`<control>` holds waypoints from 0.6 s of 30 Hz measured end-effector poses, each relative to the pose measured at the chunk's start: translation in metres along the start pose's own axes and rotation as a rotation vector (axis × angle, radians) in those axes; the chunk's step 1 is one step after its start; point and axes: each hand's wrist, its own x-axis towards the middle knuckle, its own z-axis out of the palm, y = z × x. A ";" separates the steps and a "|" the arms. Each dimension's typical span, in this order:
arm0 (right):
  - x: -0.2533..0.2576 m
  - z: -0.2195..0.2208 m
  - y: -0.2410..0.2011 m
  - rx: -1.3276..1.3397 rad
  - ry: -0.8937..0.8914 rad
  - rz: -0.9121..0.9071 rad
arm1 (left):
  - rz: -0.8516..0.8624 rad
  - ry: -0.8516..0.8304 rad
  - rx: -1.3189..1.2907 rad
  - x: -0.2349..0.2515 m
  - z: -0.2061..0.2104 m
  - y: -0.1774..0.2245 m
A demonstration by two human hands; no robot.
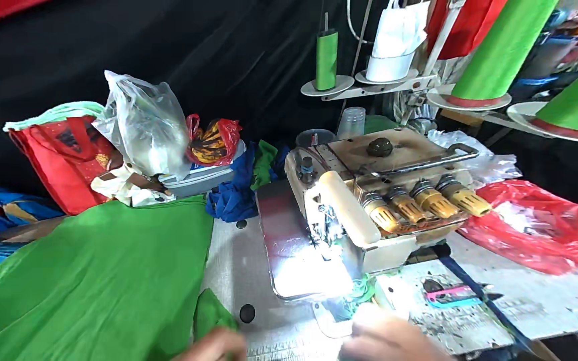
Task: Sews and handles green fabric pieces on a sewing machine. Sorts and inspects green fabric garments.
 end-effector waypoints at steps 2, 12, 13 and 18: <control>-0.010 -0.020 0.026 -0.096 0.029 -0.020 | -0.035 -0.033 0.109 0.015 0.017 -0.005; -0.016 -0.005 0.031 0.325 0.240 0.392 | -0.094 0.161 0.420 0.010 0.028 -0.037; -0.016 -0.001 0.029 0.462 0.282 0.443 | -0.097 0.184 0.374 0.005 0.028 -0.040; -0.015 0.016 0.029 0.761 0.392 0.445 | -0.158 0.275 0.068 -0.013 0.029 -0.047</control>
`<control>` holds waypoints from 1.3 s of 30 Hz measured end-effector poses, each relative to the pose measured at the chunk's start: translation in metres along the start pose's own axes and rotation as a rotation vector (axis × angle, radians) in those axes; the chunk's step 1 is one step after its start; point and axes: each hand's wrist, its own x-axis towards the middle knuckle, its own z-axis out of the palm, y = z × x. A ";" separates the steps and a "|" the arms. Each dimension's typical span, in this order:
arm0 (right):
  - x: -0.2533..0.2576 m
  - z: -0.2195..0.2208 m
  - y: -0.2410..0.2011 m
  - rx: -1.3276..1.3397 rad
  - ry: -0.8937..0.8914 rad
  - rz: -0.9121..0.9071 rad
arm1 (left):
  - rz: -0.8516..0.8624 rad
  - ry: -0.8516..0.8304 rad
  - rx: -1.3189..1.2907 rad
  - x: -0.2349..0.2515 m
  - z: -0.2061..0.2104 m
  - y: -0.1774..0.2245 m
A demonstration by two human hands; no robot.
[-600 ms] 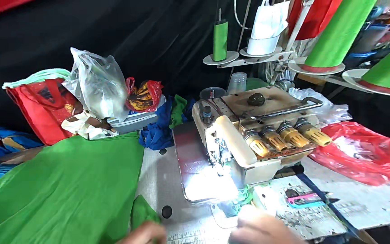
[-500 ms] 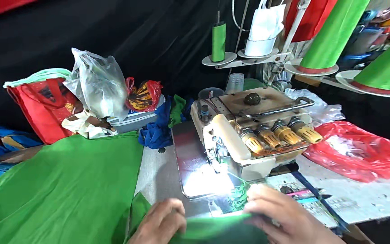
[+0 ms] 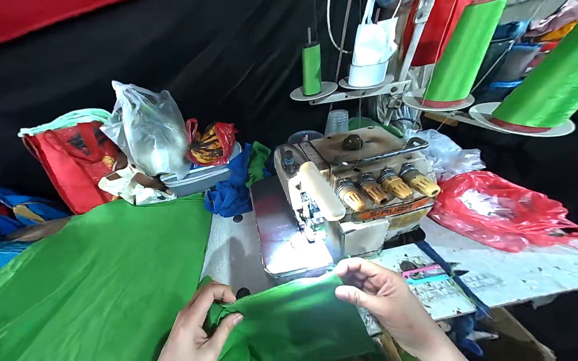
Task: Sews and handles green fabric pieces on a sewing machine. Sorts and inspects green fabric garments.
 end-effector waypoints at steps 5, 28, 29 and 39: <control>-0.006 0.006 0.005 0.012 0.000 0.024 | 0.012 -0.069 0.084 -0.006 0.006 0.001; -0.028 0.016 0.041 -1.016 0.113 -0.268 | 0.041 0.055 0.192 -0.025 0.050 -0.035; -0.029 0.015 0.041 -0.958 0.138 -0.256 | 0.036 0.064 0.191 -0.026 0.050 -0.036; -0.028 0.014 0.029 -0.383 0.117 -0.117 | 0.043 -0.033 0.223 -0.023 0.043 -0.026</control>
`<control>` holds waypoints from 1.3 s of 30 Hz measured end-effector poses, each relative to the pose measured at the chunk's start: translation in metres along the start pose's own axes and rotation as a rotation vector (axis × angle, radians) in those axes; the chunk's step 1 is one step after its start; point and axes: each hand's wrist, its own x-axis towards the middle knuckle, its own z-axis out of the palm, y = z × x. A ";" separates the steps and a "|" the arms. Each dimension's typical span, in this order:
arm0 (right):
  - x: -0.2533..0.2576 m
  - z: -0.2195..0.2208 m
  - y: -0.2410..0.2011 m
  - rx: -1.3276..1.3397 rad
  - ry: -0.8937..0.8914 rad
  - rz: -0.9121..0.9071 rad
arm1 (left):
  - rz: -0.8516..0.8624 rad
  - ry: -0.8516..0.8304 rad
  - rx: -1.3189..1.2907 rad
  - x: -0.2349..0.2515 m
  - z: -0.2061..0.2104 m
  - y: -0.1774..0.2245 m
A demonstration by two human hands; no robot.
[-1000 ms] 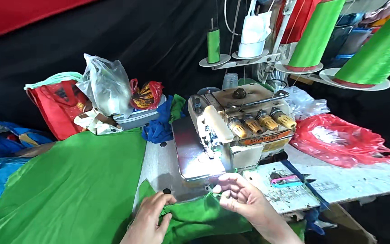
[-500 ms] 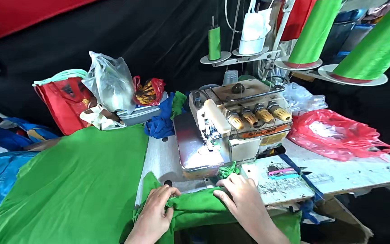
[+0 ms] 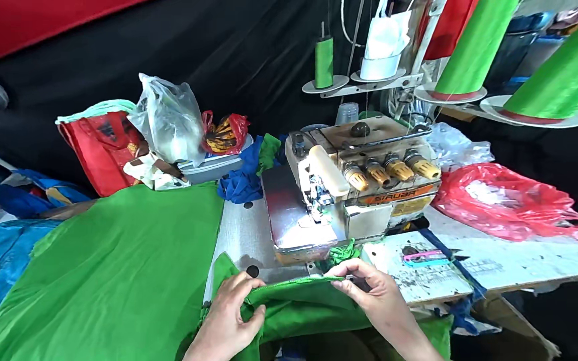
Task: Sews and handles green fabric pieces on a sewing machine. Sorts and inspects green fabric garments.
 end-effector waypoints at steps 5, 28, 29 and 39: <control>0.006 0.007 -0.018 0.233 -0.051 0.028 | 0.046 -0.093 0.313 0.025 -0.004 0.042; 0.000 -0.003 -0.032 -0.013 -0.161 0.058 | -0.187 0.287 -1.015 0.052 0.016 0.077; -0.001 -0.008 -0.032 -0.021 -0.162 0.078 | -0.199 0.315 -1.010 0.051 0.010 0.076; 0.000 -0.013 -0.030 0.259 -0.136 0.038 | -0.006 0.049 -0.462 0.046 0.004 0.063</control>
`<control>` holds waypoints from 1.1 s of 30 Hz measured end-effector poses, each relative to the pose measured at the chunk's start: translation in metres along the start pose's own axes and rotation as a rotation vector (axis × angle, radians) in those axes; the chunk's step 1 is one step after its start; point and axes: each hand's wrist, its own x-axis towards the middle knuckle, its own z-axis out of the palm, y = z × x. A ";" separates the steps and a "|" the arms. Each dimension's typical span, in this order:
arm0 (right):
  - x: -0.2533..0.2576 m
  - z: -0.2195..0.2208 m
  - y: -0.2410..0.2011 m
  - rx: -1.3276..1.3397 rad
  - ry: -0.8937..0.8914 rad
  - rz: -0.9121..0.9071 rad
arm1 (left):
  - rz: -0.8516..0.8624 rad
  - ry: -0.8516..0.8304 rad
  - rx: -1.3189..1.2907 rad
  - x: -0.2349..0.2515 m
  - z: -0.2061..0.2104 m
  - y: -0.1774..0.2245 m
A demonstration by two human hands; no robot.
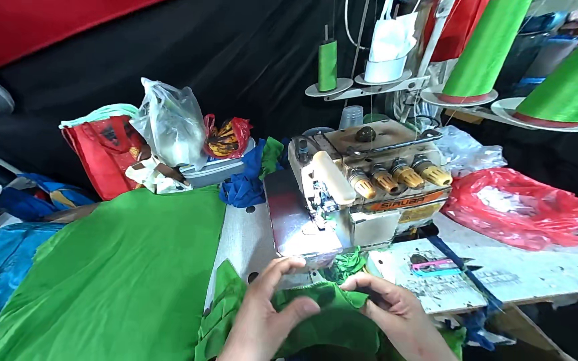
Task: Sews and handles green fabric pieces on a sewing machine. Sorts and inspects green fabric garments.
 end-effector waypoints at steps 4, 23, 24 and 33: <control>0.002 0.004 -0.007 0.012 -0.057 -0.035 | 0.098 -0.028 0.079 -0.001 0.013 -0.002; -0.009 -0.035 0.006 -0.107 0.130 0.153 | -0.295 0.452 -0.537 0.006 -0.038 0.007; -0.010 -0.038 0.006 -0.100 0.140 0.167 | -0.282 0.452 -0.533 0.006 -0.038 0.006; -0.004 -0.043 -0.017 -0.671 -0.068 -0.133 | 0.038 0.138 -0.208 0.006 -0.009 0.014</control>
